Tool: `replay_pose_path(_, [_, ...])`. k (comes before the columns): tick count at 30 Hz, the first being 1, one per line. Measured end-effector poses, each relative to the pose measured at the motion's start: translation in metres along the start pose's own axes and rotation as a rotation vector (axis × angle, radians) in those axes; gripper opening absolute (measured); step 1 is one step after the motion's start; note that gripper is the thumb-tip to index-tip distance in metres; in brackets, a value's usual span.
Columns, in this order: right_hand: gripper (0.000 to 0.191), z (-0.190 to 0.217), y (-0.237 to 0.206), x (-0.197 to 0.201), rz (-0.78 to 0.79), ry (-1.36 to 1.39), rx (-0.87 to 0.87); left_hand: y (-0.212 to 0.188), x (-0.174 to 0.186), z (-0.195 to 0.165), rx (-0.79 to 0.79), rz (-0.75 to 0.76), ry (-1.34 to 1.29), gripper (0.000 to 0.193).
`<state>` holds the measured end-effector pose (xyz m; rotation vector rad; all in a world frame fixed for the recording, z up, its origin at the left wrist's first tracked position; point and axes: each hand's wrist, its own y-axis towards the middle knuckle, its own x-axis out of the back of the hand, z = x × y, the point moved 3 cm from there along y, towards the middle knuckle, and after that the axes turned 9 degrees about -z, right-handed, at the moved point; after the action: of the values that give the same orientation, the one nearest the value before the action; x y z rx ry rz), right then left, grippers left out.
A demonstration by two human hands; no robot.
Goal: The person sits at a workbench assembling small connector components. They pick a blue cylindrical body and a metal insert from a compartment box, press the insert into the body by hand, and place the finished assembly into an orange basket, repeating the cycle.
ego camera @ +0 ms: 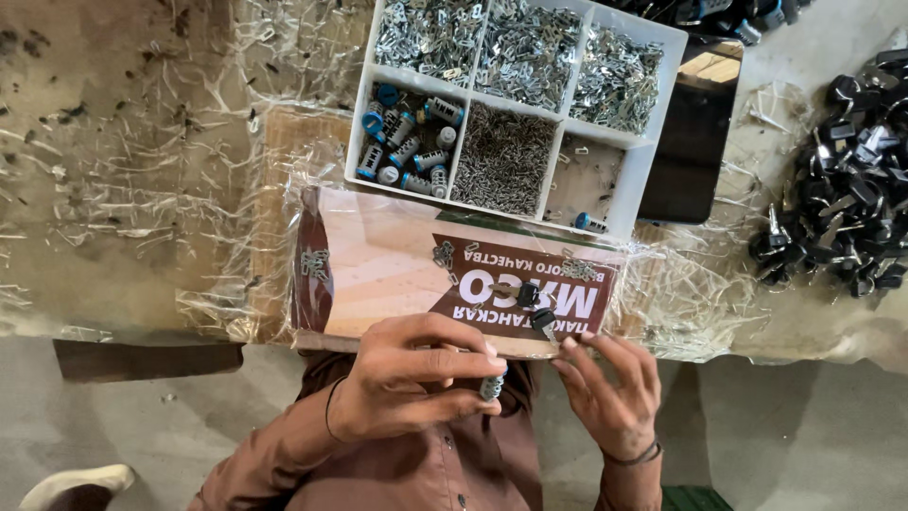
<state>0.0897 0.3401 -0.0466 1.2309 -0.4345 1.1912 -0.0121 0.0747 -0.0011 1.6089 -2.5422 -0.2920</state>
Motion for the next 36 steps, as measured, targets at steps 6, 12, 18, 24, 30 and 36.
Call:
replay_pose_path(6, [0.021, 0.016, -0.018, -0.003, -0.242, 0.277, -0.067, 0.001, -0.009, 0.0, -0.028, 0.017, -0.025, 0.038])
replay_pose_path(12, [0.016, 0.057, -0.004, 0.008, -0.453, 0.666, -0.688, 0.001, -0.012, -0.001, -0.041, 0.031, -0.022, 0.038])
replay_pose_path(18, [0.02, 0.097, 0.042, 0.02, -0.378, 0.247, -0.255, -0.001, -0.009, -0.005, -0.057, 0.045, -0.035, 0.037])
replay_pose_path(24, [0.023, 0.1, 0.051, 0.012, -0.379, 0.374, -0.31, -0.006, -0.006, -0.006, -0.007, 0.028, -0.038, 0.037])
replay_pose_path(30, [0.018, 0.105, 0.053, 0.011, -0.347, 0.257, -0.236, -0.008, -0.003, -0.006, -0.105, -0.004, -0.037, 0.04])
replay_pose_path(36, [0.015, 0.109, 0.056, 0.01, -0.354, 0.261, -0.224, -0.01, -0.001, -0.003, -0.124, -0.009, -0.03, 0.041])
